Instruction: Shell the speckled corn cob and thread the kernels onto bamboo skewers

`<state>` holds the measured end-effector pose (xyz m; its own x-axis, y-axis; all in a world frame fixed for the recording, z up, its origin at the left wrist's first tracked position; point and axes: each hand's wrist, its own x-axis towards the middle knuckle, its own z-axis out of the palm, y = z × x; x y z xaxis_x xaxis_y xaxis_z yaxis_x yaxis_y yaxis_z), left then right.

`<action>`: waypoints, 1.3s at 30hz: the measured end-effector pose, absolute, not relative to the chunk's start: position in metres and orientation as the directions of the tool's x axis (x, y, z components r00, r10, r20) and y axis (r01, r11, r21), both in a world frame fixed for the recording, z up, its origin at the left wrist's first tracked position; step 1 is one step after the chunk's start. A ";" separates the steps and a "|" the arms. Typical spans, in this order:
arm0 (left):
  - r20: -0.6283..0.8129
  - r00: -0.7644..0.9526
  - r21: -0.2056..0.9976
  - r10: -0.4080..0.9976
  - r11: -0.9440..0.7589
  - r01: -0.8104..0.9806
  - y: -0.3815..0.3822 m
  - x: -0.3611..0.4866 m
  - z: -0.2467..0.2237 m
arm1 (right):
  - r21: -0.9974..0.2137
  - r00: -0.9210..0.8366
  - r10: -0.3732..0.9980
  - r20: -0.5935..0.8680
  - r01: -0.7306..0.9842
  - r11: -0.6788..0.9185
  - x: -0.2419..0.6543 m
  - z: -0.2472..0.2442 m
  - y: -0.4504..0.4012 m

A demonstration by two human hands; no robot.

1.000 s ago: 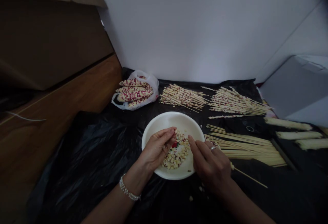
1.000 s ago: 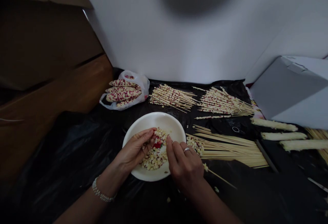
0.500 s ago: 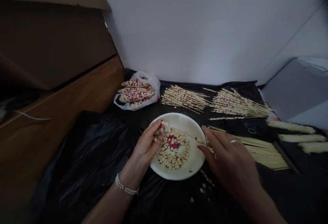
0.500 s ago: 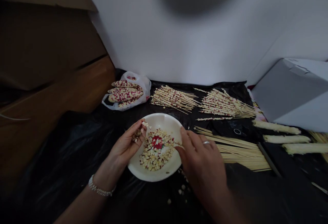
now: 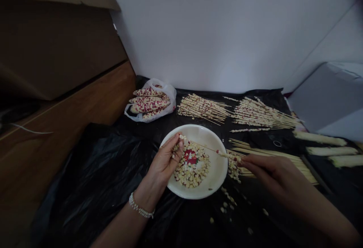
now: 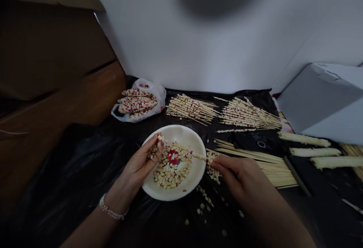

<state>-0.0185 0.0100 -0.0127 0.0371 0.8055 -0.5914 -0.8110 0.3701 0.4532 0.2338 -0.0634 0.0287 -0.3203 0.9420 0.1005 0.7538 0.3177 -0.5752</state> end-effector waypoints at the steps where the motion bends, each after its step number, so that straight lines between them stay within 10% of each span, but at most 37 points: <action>1: -0.593 0.033 0.453 0.804 0.367 -0.813 0.010 -0.019 -0.013 | -0.576 -0.325 0.941 0.098 0.752 0.320 0.234 0.026 -0.061; 23: -0.502 0.240 0.563 0.831 0.524 -0.639 -0.009 -0.002 -0.025 | -0.585 -0.273 0.948 0.162 0.747 0.315 0.208 0.001 -0.050; 31: -0.520 0.104 0.556 0.848 0.428 -0.713 0.000 -0.008 -0.020 | -0.235 -0.186 0.950 0.252 0.940 0.247 0.256 0.005 -0.052; 39: -0.573 0.330 0.370 0.750 0.596 -0.713 -0.014 0.003 -0.022 | 0.016 -0.366 0.811 0.456 0.915 0.404 0.173 -0.007 -0.056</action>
<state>0.0032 -0.0135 -0.0222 0.3297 0.7502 -0.5731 -0.7127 0.5959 0.3701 0.1728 -0.0561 -0.0072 -0.3658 0.8111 0.4565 0.9148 0.4035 0.0161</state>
